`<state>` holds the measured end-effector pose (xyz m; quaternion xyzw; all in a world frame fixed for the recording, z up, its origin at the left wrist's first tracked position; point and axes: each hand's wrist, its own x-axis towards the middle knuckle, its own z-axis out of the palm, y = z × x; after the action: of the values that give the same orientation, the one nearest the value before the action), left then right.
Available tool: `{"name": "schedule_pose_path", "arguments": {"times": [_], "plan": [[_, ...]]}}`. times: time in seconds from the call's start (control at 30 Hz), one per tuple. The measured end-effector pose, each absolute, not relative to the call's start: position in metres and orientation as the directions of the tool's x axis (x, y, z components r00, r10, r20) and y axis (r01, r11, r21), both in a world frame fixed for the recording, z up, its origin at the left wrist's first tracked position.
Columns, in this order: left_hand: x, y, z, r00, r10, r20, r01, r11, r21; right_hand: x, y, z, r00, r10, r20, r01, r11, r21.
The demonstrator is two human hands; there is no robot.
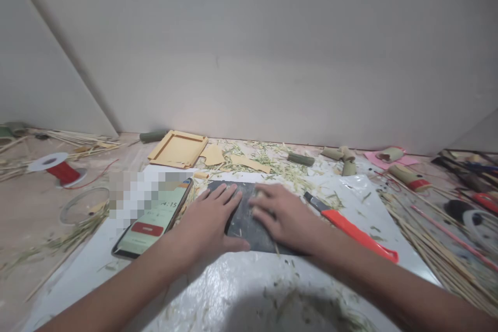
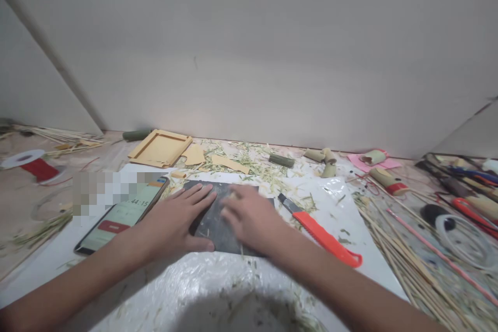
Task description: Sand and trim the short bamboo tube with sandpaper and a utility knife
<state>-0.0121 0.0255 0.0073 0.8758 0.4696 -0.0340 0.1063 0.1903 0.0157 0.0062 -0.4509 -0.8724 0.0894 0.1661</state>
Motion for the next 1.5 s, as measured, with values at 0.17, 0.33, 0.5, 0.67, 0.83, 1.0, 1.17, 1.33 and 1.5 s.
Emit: {"name": "schedule_pose_path", "arguments": {"times": [0.17,0.33,0.5,0.67,0.83,1.0,1.17,1.33,1.5], "plan": [[-0.012,0.026,0.005,0.564,0.813,-0.146,0.825,-0.547,0.140,0.193,0.017,-0.004,-0.564,0.789,0.244,0.692,0.613,-0.381],[-0.011,0.026,0.004,0.543,0.823,-0.165,0.840,-0.528,0.128,0.191,0.018,-0.005,-0.395,0.876,0.277,0.771,0.480,-0.419],[-0.011,0.025,0.005,0.530,0.828,-0.182,0.848,-0.516,0.121,0.191,0.022,-0.002,-0.389,0.883,0.262,0.770,0.468,-0.435],[-0.010,0.024,0.006,0.491,0.850,-0.191,0.871,-0.478,0.112,0.192,0.020,-0.003,-0.492,0.838,0.237,0.680,0.540,-0.496],[-0.008,0.025,0.008,0.495,0.846,-0.199,0.869,-0.482,0.111,0.193,0.020,-0.002,-0.468,0.851,0.236,0.696,0.520,-0.495],[-0.008,0.026,0.007,0.488,0.852,-0.189,0.873,-0.480,0.088,0.194,0.023,-0.004,-0.377,0.895,0.237,0.759,0.446,-0.475],[-0.008,0.025,0.009,0.492,0.846,-0.206,0.870,-0.488,0.073,0.196,0.025,-0.006,-0.545,0.813,0.207,0.687,0.574,-0.445],[-0.008,0.025,0.010,0.494,0.848,-0.191,0.869,-0.489,0.077,0.206,0.034,-0.002,-0.436,0.869,0.232,0.767,0.494,-0.410],[-0.008,0.025,0.008,0.498,0.850,-0.174,0.867,-0.491,0.084,0.201,0.019,0.002,-0.476,0.853,0.213,0.724,0.518,-0.456]]}}
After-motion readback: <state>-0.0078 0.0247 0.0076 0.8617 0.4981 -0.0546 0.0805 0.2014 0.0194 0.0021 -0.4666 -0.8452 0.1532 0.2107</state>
